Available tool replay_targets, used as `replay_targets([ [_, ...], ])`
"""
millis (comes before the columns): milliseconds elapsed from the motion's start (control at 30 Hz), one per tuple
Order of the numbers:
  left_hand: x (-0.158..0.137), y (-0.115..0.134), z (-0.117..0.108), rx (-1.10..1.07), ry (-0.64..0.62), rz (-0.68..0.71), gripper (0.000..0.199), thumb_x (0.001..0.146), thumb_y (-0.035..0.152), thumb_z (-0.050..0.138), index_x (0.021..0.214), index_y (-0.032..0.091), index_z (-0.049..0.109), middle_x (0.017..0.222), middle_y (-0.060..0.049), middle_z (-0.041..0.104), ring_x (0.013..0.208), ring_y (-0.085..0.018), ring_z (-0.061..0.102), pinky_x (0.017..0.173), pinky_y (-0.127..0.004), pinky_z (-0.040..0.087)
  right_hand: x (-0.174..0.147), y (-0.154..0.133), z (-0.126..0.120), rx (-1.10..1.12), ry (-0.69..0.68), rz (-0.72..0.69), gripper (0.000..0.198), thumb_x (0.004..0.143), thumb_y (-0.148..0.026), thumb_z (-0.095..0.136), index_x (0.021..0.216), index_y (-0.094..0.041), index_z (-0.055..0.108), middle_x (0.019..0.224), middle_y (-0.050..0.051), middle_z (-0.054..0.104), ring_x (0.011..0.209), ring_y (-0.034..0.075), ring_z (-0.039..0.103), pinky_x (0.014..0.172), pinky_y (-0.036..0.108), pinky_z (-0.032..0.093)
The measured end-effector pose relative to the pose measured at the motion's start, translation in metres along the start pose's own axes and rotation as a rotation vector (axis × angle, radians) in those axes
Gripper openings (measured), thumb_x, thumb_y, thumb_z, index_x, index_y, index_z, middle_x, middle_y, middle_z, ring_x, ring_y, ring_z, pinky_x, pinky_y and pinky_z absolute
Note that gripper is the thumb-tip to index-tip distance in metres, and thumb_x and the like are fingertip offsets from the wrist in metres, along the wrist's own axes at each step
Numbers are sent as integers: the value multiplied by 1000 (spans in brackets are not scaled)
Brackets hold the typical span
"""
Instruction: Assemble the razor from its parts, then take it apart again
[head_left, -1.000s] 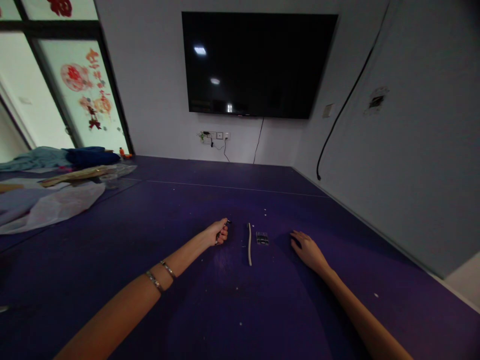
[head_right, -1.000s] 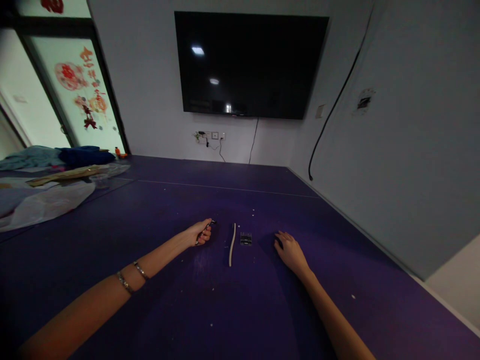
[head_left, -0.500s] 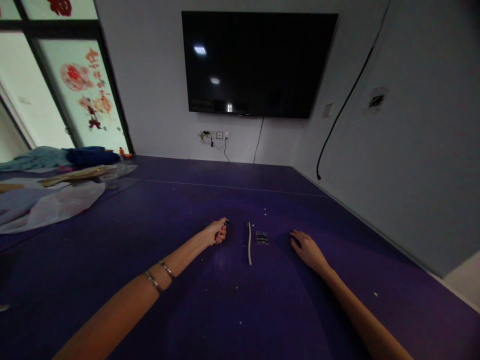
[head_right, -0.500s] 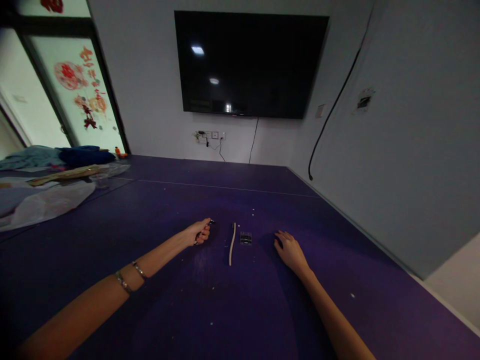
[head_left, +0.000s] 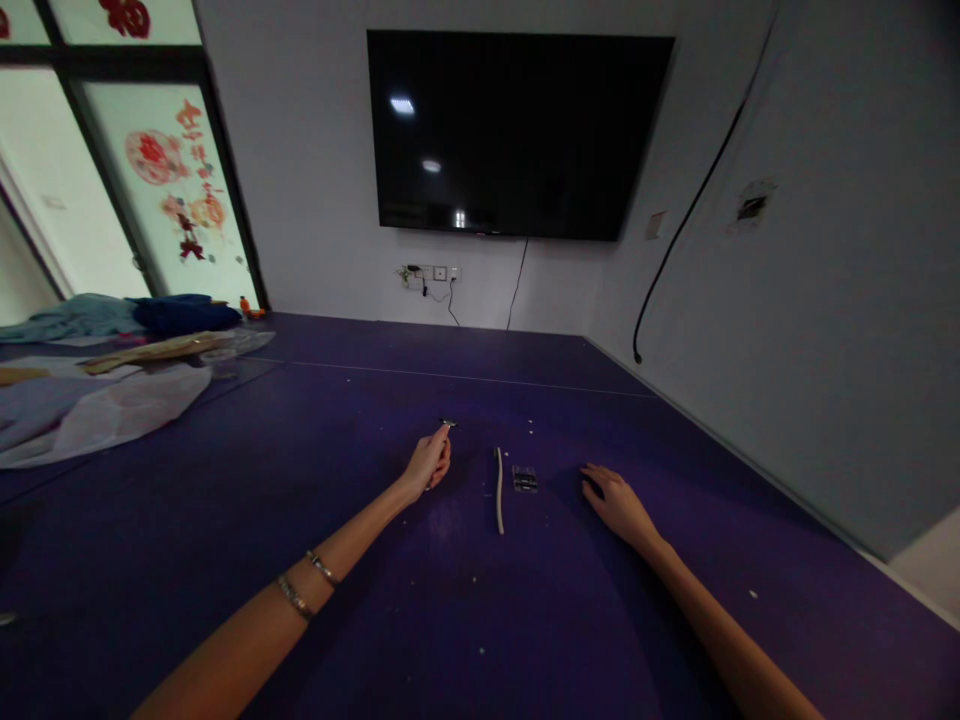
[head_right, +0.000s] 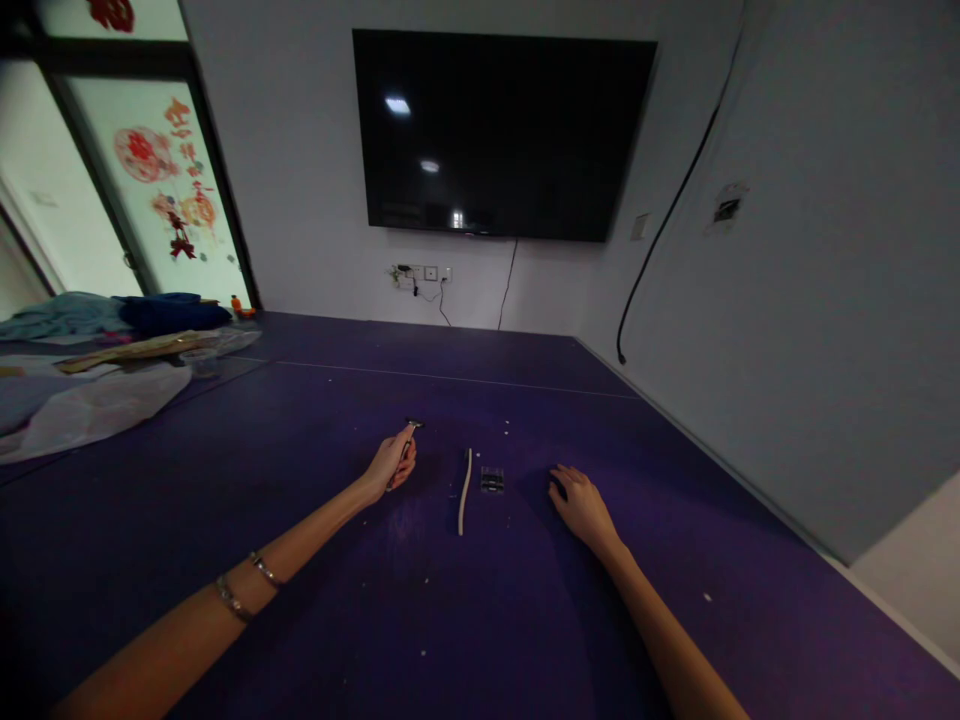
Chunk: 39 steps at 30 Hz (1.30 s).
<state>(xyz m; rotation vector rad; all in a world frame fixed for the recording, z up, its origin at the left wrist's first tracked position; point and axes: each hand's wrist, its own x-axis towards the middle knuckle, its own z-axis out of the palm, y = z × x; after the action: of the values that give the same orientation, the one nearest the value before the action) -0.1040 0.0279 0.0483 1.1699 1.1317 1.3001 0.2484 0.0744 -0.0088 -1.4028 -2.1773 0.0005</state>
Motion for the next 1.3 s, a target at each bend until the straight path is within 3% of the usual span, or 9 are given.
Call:
replay_targets([
  [167,-14,1,5,97,-58,120,47,80,58,38,53,20,37,34,9,27,25,-5,24,28,-18,16,8,0,-8,171,97,21,35,81,-32,44,106,-17,64,114,11,62,108,23,55,96,40,40],
  [267,-24,4,12,115,-83,130,46,80,58,38,54,20,38,34,9,27,25,-5,23,28,-18,14,17,-22,-19,282,179,18,31,80,-32,47,97,-18,68,107,11,65,102,23,58,94,40,41],
  [533,-42,8,26,171,-133,114,47,80,57,40,51,19,37,34,8,27,29,-4,22,33,-20,15,48,-142,-34,865,-84,-21,30,77,-39,54,97,-21,68,100,6,69,95,21,61,86,37,46],
  [667,-45,8,31,176,-143,115,48,80,56,40,50,19,38,36,7,28,31,-5,24,34,-21,15,55,-176,-30,1071,-250,89,35,75,-43,57,101,-22,67,98,6,68,93,21,61,76,35,50],
  [800,-48,8,35,179,-142,101,47,81,55,41,50,19,39,36,7,29,32,-5,24,35,-22,15,55,-185,-19,1177,-315,155,34,71,-45,61,94,-21,70,90,6,69,85,19,63,72,34,51],
  [1000,-48,7,35,177,-154,116,47,80,54,41,50,19,39,36,7,29,33,-6,24,36,-22,15,54,-183,-8,1295,-284,220,34,66,-44,66,86,-18,72,81,7,70,77,18,63,67,32,51],
  [1300,-48,6,37,172,-184,126,47,79,57,41,51,19,38,35,8,28,31,-5,23,35,-22,16,63,-177,-2,1223,-214,203,39,69,-47,62,91,-16,71,82,7,71,76,19,64,68,32,50],
])
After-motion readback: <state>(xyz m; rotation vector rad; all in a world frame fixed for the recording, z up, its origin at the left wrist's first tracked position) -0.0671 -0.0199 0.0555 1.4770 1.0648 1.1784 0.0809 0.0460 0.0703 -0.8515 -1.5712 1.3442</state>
